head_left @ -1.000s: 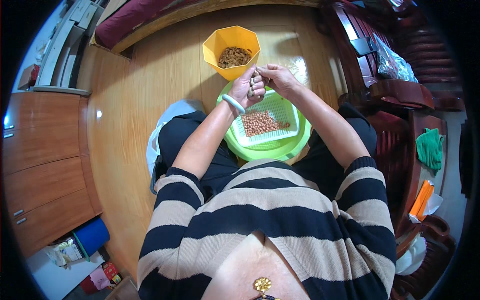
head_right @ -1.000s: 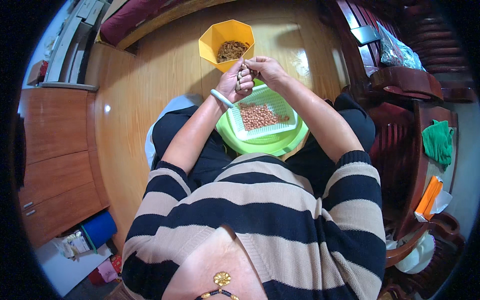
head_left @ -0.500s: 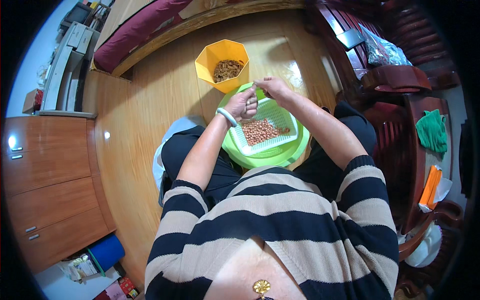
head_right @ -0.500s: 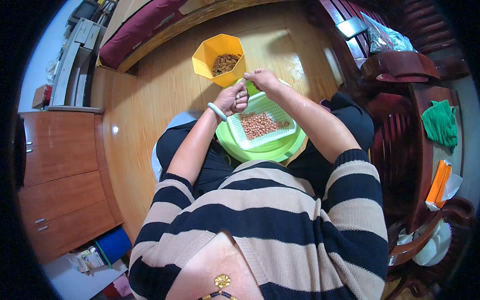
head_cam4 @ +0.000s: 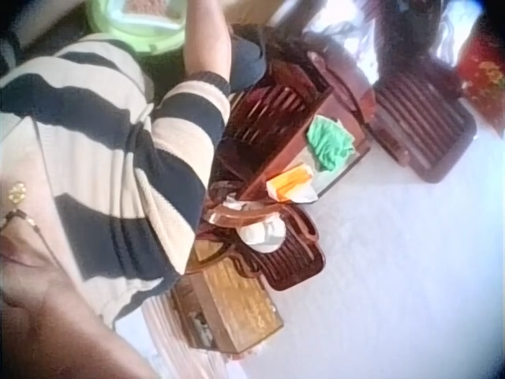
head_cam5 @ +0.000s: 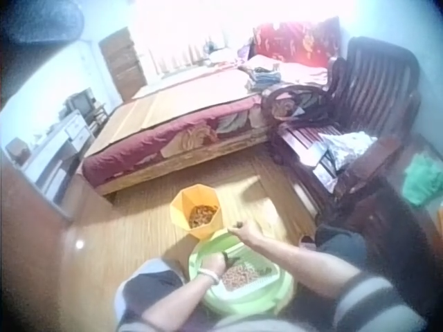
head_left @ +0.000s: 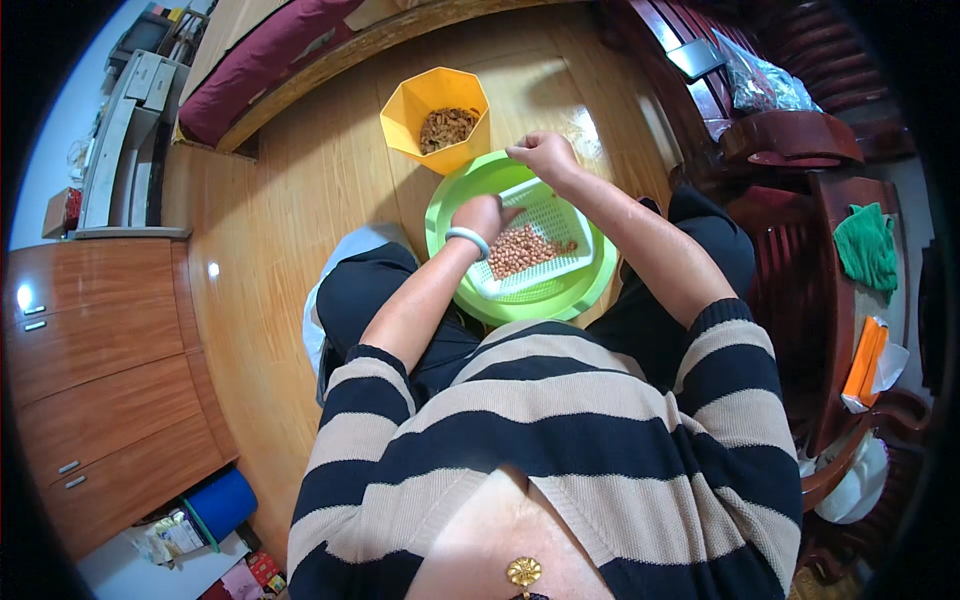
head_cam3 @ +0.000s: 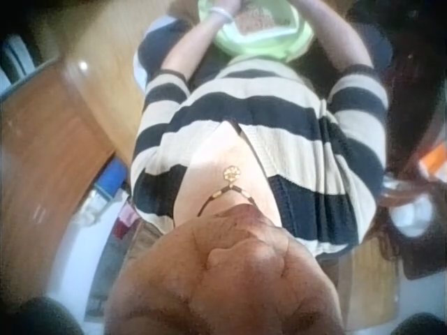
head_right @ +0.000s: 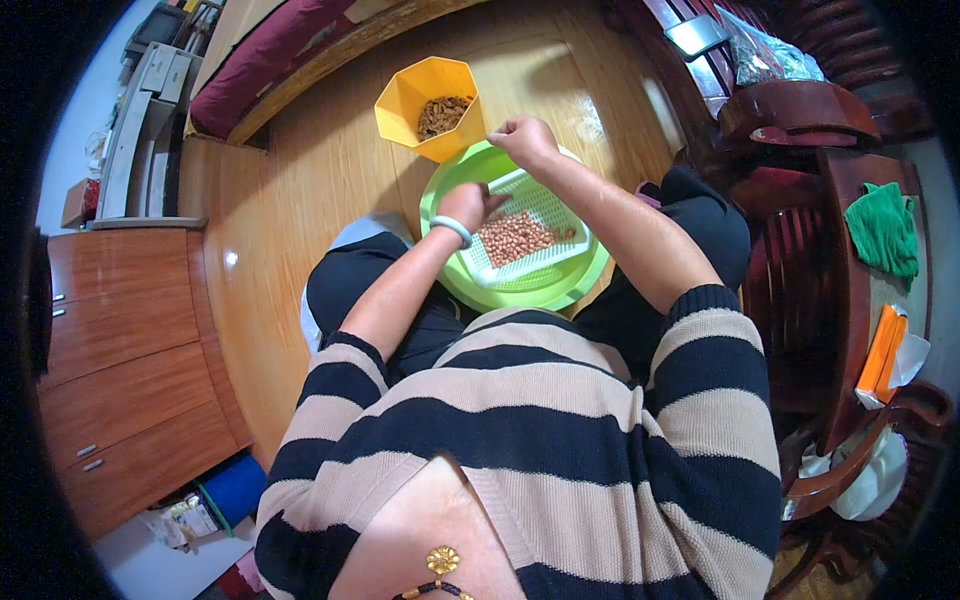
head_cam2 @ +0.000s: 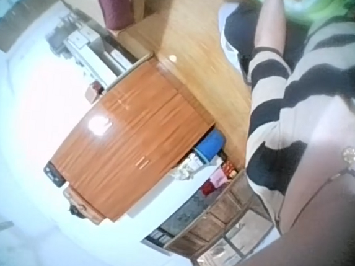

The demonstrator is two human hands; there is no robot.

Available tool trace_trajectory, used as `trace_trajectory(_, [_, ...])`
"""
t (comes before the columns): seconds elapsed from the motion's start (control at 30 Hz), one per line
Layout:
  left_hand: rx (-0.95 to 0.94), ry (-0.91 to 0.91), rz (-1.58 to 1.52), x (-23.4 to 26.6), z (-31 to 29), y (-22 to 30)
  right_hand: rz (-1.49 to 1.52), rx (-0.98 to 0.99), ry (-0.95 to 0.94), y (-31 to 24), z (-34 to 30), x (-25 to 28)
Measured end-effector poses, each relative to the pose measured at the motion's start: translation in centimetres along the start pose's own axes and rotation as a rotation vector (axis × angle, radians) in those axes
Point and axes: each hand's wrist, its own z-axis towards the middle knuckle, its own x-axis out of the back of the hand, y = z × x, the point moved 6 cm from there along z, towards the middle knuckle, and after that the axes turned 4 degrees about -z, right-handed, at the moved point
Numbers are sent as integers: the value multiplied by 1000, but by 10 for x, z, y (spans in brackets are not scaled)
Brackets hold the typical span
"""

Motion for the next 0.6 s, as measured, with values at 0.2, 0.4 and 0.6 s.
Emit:
trace_trajectory(0.2, [632,-56,-1212,8,15,-34,-62,38,-23,-4,4,-6])
trace_trajectory(0.4, [706,283,-1638,58,41,-83,-158,51,-49,-40,35,-32])
trace_trajectory(0.6, [729,267,-1738,55,64,-68,-406,249,197,-84,96,-25])
